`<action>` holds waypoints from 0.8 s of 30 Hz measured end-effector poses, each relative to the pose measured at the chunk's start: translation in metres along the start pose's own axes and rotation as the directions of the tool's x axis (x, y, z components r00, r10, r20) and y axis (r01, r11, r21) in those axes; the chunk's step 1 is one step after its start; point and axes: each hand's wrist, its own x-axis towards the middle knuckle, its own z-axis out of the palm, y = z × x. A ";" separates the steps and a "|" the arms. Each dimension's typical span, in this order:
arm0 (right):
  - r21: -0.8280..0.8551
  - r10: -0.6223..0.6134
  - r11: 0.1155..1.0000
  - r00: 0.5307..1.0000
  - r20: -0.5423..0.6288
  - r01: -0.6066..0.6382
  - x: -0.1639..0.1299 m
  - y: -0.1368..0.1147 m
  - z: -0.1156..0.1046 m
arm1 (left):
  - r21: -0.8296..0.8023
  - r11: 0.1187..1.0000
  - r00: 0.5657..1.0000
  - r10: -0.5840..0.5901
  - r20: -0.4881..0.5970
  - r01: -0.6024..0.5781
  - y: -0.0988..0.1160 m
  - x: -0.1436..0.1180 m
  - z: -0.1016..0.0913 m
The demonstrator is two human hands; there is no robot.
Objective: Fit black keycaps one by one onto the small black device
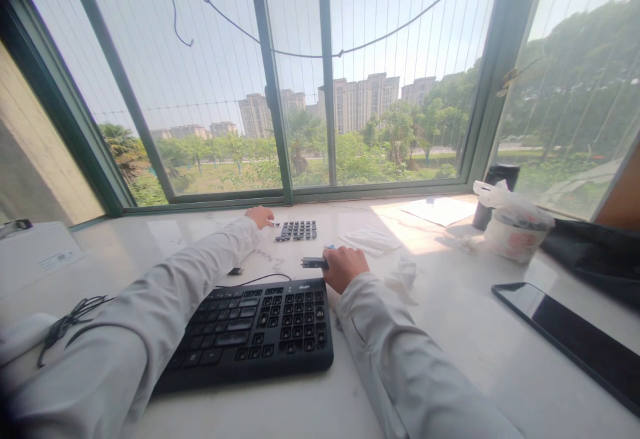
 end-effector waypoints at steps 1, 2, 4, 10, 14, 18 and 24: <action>-0.001 0.001 1.000 1.000 -0.004 -0.001 0.000 0.000 0.000 | -0.003 1.000 1.000 -0.005 -0.012 0.005 0.000 -0.003 -0.003; -0.002 0.001 1.000 1.000 -0.009 -0.001 0.000 0.001 0.000 | -0.005 1.000 1.000 -0.009 -0.026 0.009 0.000 -0.006 -0.006; -0.003 0.001 1.000 1.000 -0.016 -0.001 0.000 0.001 0.000 | -0.012 1.000 0.998 -0.013 -0.059 0.013 0.001 -0.015 -0.014; -0.016 0.006 1.000 1.000 -0.027 -0.006 0.000 0.003 -0.001 | -0.040 0.998 0.985 0.043 -0.165 -0.050 0.006 -0.067 -0.045; -0.020 0.014 1.000 1.000 -0.020 -0.014 0.000 0.005 -0.001 | -0.071 0.989 0.964 0.110 -0.242 -0.130 0.011 -0.132 -0.061; -0.023 0.046 0.999 0.998 -0.035 -0.047 0.002 0.007 0.001 | -0.126 0.963 0.926 0.184 -0.329 -0.236 0.015 -0.200 -0.060; 0.003 0.099 0.995 0.991 -0.085 -0.099 0.001 0.006 0.001 | -0.275 0.888 0.884 0.244 -0.399 -0.370 0.024 -0.253 -0.032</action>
